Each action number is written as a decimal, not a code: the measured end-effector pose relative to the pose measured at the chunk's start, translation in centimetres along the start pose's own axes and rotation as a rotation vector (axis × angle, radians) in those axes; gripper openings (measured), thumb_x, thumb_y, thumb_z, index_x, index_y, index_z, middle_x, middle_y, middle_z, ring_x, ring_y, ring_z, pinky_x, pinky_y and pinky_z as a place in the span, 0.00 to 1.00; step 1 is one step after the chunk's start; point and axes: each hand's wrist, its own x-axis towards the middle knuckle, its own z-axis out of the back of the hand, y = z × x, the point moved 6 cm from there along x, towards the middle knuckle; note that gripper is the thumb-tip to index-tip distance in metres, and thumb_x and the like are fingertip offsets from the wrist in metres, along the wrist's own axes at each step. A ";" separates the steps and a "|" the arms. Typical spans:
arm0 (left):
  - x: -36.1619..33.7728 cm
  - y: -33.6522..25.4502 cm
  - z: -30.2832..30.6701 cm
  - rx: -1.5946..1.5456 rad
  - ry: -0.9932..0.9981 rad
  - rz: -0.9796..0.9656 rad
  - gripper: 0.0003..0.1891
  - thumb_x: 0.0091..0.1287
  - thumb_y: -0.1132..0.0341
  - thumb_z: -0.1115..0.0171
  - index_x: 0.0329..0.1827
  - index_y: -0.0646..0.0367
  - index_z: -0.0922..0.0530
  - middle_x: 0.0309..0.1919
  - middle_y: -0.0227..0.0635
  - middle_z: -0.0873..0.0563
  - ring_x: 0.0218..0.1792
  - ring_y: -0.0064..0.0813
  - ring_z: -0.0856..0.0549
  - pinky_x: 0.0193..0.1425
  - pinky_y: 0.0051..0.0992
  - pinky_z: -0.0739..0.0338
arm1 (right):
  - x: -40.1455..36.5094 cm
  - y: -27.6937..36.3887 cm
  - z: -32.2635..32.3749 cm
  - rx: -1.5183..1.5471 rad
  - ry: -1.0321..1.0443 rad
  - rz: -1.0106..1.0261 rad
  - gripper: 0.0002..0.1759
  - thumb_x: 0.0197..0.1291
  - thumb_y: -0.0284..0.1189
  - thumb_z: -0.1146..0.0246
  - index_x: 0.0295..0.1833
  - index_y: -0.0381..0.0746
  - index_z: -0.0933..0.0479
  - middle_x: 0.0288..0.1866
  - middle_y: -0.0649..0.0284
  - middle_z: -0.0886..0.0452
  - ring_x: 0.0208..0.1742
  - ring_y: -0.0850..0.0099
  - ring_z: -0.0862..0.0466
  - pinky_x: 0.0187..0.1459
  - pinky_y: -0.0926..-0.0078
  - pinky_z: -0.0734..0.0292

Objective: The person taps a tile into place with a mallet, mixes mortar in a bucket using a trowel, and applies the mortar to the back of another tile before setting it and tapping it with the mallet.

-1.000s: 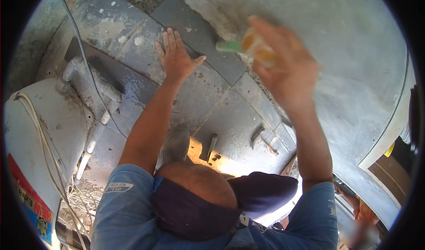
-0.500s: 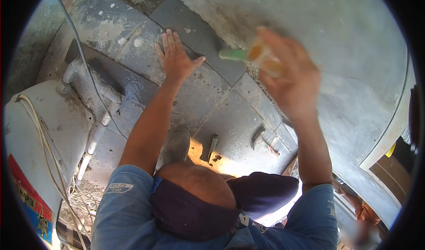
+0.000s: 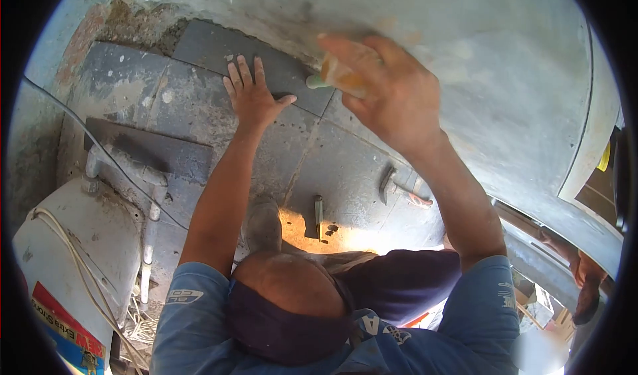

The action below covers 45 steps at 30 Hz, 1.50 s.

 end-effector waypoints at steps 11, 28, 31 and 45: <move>0.1 0.3 0.3 0.032 0.078 0.161 0.65 0.44 0.23 0.31 0.84 0.37 0.53 0.81 0.59 0.62 0.80 0.61 0.66 0.75 0.69 0.69 | 0.0 0.3 0.8 0.017 -0.010 0.002 0.42 0.39 0.29 0.23 0.64 0.66 0.22 0.45 0.64 0.16 0.40 0.68 0.13 0.38 0.71 0.15; -0.9 0.4 0.4 -0.065 0.058 0.151 0.68 0.43 0.28 0.26 0.84 0.44 0.55 0.81 0.57 0.62 0.81 0.60 0.66 0.75 0.69 0.72 | 3.4 1.8 1.8 0.130 -0.079 -0.018 0.42 0.39 0.26 0.25 0.65 0.64 0.22 0.47 0.63 0.17 0.41 0.65 0.13 0.38 0.69 0.15; -0.8 0.5 0.7 -0.095 0.050 0.190 0.72 0.42 0.27 0.26 0.83 0.57 0.57 0.81 0.55 0.61 0.82 0.54 0.66 0.78 0.65 0.72 | 2.8 2.1 -1.6 0.019 -0.064 0.031 0.41 0.40 0.26 0.25 0.65 0.63 0.22 0.48 0.63 0.17 0.41 0.64 0.13 0.39 0.68 0.15; -1.3 1.2 0.6 -0.225 -0.009 0.189 0.73 0.42 0.31 0.24 0.80 0.72 0.55 0.80 0.60 0.57 0.82 0.51 0.64 0.80 0.59 0.72 | 8.7 5.8 -1.2 0.116 -0.138 0.055 0.39 0.42 0.25 0.26 0.65 0.61 0.22 0.50 0.62 0.16 0.43 0.62 0.13 0.42 0.68 0.16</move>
